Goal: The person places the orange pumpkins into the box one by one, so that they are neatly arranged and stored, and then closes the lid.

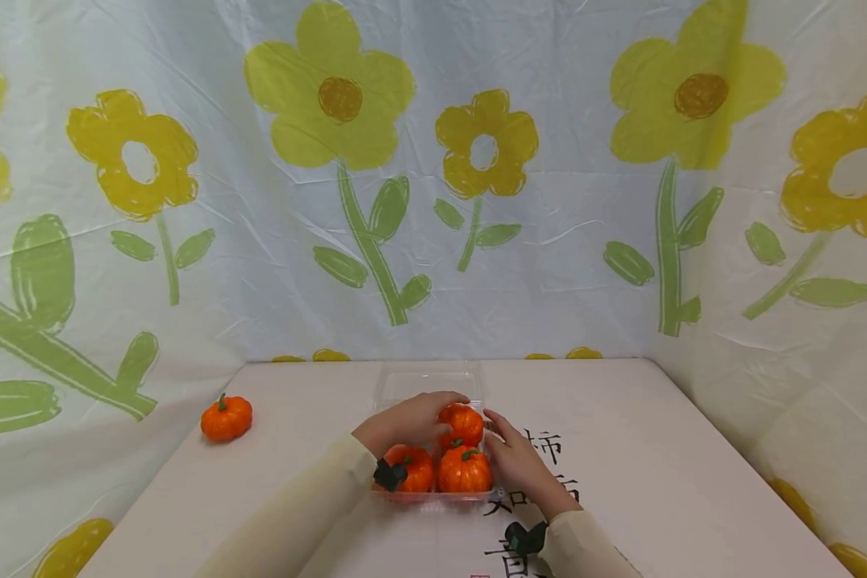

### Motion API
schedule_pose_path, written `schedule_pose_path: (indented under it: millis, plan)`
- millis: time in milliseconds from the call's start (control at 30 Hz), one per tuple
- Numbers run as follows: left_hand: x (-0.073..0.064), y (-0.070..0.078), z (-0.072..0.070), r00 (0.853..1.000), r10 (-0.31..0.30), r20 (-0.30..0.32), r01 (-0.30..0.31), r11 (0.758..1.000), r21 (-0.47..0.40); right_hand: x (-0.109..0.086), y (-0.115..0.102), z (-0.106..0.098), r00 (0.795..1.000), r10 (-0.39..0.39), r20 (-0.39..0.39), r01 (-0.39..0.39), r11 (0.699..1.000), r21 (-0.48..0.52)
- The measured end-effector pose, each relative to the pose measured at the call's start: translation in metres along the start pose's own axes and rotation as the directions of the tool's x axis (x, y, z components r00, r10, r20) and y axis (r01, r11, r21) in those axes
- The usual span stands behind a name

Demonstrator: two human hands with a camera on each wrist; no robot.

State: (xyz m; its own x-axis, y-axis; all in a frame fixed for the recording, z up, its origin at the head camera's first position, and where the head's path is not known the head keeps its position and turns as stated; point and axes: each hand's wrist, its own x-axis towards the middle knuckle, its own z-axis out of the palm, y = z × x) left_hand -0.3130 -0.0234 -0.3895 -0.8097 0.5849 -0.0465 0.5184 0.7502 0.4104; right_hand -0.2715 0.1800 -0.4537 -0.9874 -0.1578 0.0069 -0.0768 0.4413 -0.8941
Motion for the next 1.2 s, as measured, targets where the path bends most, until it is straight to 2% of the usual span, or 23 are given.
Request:
schedule_pose_path:
  millis: [233,467,867,1033,1200]
  plan:
    - [-0.004,-0.004,-0.006,1.000,0.020,-0.006,-0.020,1.000,0.013,0.002,0.001,0.000,1.000,-0.002,-0.026,0.001,0.998,-0.064]
    - [-0.007,-0.013,-0.010,0.998,0.056,-0.026,-0.055,0.998,0.043,0.002,0.001,0.000,0.999,-0.018,-0.031,0.015,0.997,-0.082]
    - [-0.016,-0.030,-0.019,0.999,0.016,-0.029,-0.015,0.999,0.031,0.001,-0.001,-0.003,1.000,-0.014,-0.025,0.013,0.998,-0.059]
    - [-0.022,-0.041,-0.023,0.999,0.022,-0.044,-0.020,0.999,0.044,0.002,-0.001,-0.004,1.000,-0.022,-0.022,0.021,0.998,-0.055]
    - [-0.030,-0.052,-0.027,0.998,0.019,-0.057,-0.017,1.000,0.022,0.002,-0.001,-0.005,1.000,-0.023,-0.016,0.022,0.999,-0.048]
